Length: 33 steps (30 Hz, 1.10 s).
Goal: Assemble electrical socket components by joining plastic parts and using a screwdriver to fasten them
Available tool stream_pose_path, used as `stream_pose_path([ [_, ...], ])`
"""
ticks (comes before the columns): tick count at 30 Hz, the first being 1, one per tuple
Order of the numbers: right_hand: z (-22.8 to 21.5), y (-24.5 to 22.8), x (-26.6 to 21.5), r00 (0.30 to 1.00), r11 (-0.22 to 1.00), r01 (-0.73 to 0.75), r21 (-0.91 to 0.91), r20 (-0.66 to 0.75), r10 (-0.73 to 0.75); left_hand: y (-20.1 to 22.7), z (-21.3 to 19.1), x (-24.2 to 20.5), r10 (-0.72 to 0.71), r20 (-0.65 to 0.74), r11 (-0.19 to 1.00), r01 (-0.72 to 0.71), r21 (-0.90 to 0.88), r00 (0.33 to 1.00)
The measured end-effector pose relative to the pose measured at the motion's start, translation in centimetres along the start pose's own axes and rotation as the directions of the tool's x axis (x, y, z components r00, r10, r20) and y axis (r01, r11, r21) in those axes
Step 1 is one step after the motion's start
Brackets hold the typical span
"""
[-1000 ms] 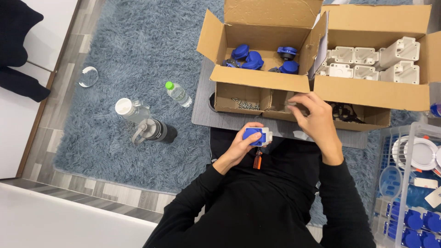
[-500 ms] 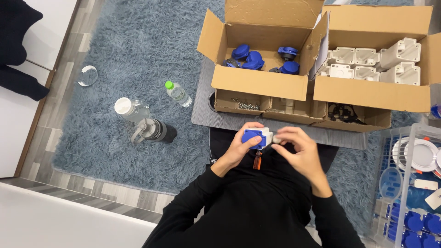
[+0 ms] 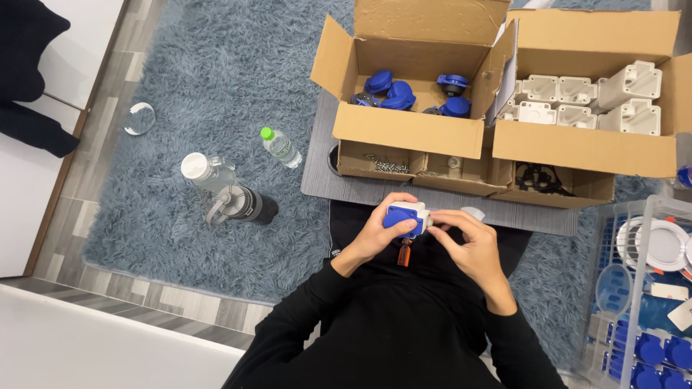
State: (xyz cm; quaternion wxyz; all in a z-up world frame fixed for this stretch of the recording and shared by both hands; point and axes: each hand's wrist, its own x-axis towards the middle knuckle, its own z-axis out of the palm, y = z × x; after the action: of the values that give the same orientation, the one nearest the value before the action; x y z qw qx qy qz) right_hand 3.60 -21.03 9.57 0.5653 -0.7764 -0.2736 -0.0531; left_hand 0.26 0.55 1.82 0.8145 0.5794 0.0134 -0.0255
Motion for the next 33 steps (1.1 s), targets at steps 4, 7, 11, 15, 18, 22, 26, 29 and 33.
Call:
stream_pose_path([
  [4,0.4,1.6,-0.7,0.999,0.999,0.021,-0.031,-0.036,-0.022,0.2,0.0,-0.4,0.043,0.049,0.991,-0.049,0.127,0.998],
  [7,1.2,3.5,-1.8,0.997,1.0,-0.006,0.018,-0.072,0.007,0.5,0.4,-0.8,0.067,0.053,0.975,-0.077,0.21,0.996],
  [11,2.0,5.3,-3.5,0.965,0.944,-0.234,0.232,-0.059,0.254,1.4,0.9,-1.1,0.165,0.104,0.942,-0.188,0.277,0.981],
  [15,2.9,6.3,-4.2,0.87,0.757,-0.445,0.478,0.032,0.491,3.1,1.5,-1.4,0.282,0.151,0.841,-0.32,0.436,0.947],
  [18,4.4,10.4,-6.8,0.79,0.626,-0.539,0.563,0.082,0.607,4.0,2.3,-1.8,0.365,0.195,0.758,-0.413,0.504,0.91],
  [22,4.5,10.6,-6.9,0.768,0.631,-0.591,0.502,0.112,0.631,3.4,3.0,-1.5,0.468,0.292,0.588,-0.541,0.601,0.834],
  [26,4.1,8.0,-5.8,0.736,0.628,-0.649,0.428,0.146,0.661,2.7,3.3,-1.2,0.519,0.446,0.406,-0.669,0.622,0.73],
  [29,3.7,8.8,-6.3,0.694,0.6,-0.702,0.385,0.178,0.697,1.9,3.1,-0.9,0.525,0.557,0.286,-0.75,0.597,0.644],
  [33,2.7,8.0,-5.7,0.596,0.53,-0.799,0.285,0.255,0.761,-0.1,2.8,-0.6,0.486,0.687,0.178,-0.83,0.528,0.541],
])
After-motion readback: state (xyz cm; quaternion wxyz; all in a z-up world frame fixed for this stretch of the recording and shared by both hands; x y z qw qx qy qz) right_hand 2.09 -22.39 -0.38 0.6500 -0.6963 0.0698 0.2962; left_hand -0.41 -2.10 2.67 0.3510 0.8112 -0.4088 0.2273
